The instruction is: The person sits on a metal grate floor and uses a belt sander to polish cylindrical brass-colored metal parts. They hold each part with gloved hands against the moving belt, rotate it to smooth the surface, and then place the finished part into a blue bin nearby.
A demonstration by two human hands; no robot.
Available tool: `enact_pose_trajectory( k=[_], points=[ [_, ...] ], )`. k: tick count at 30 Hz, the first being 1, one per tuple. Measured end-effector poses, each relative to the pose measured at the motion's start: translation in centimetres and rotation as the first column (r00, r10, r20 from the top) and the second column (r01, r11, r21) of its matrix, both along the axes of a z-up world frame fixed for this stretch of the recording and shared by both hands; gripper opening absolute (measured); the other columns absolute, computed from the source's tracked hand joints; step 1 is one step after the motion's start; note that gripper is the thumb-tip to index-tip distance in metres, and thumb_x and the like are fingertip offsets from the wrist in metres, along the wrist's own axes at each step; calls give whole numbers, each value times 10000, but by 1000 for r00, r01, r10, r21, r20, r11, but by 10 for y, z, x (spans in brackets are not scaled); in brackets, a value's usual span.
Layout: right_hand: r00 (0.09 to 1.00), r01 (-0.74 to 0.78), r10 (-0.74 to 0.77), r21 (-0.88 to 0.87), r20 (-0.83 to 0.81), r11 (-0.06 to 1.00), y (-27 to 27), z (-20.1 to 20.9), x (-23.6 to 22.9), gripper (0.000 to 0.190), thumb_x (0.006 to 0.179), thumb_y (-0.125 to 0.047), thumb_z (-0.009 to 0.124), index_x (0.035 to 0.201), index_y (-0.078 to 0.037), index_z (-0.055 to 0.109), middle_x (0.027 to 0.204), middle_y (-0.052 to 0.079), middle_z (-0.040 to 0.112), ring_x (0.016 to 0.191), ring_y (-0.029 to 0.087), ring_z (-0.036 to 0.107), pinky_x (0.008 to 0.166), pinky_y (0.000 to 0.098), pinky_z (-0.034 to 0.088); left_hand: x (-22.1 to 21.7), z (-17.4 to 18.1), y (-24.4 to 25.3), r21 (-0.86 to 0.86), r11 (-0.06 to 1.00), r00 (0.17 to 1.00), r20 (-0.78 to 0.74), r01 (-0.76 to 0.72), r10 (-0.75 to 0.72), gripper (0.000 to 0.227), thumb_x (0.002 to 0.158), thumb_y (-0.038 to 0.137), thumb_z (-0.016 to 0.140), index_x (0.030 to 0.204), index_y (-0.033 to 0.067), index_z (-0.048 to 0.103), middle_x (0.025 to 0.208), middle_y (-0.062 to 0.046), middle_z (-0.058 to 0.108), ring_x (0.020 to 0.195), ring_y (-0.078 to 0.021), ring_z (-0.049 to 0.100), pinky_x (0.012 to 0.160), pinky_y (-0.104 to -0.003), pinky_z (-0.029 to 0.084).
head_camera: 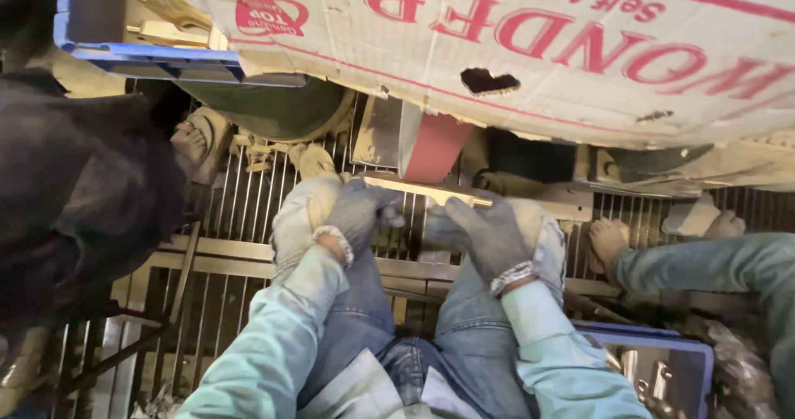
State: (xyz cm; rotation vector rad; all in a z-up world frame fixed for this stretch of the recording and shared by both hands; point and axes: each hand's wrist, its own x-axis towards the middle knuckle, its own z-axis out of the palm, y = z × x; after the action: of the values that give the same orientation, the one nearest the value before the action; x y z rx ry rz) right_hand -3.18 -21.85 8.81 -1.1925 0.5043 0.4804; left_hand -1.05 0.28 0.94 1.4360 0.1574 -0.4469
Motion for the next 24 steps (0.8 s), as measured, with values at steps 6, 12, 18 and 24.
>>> enact_pose_trajectory(
  k=[6,12,18,24],
  points=[
    [997,-58,61,66,-44,996,48,-16,14,435,895,-180,717,1212,94,600,1022,238,755,827,336,773,780,463,670,-5,45,38,-153,902,841,-452,-403,299,103,882,99,620,945,19,604,615,-57,581,512,-207,625,412,-313,458],
    [997,-79,80,87,-17,993,43,-16,13,454,921,-176,726,1208,152,598,1058,277,760,869,348,787,810,452,672,-6,44,37,-216,873,841,-442,-438,312,138,876,93,618,998,35,644,616,-39,582,517,-169,605,460,-295,495],
    [999,25,-29,-111,-35,994,-18,1,-6,370,925,-152,672,1224,58,612,1053,228,757,878,314,774,807,411,643,3,-9,-22,-156,988,997,-80,-8,-5,109,896,94,629,879,-3,675,702,-13,603,593,-117,602,600,-285,628],
    [984,171,-165,-122,64,978,-51,11,-29,342,938,-124,659,1212,58,564,1047,187,737,902,308,755,795,425,642,3,-26,-78,-233,972,992,-127,-24,-6,94,869,46,654,827,-30,690,669,-67,645,550,-152,576,524,-327,495]
  ],
)
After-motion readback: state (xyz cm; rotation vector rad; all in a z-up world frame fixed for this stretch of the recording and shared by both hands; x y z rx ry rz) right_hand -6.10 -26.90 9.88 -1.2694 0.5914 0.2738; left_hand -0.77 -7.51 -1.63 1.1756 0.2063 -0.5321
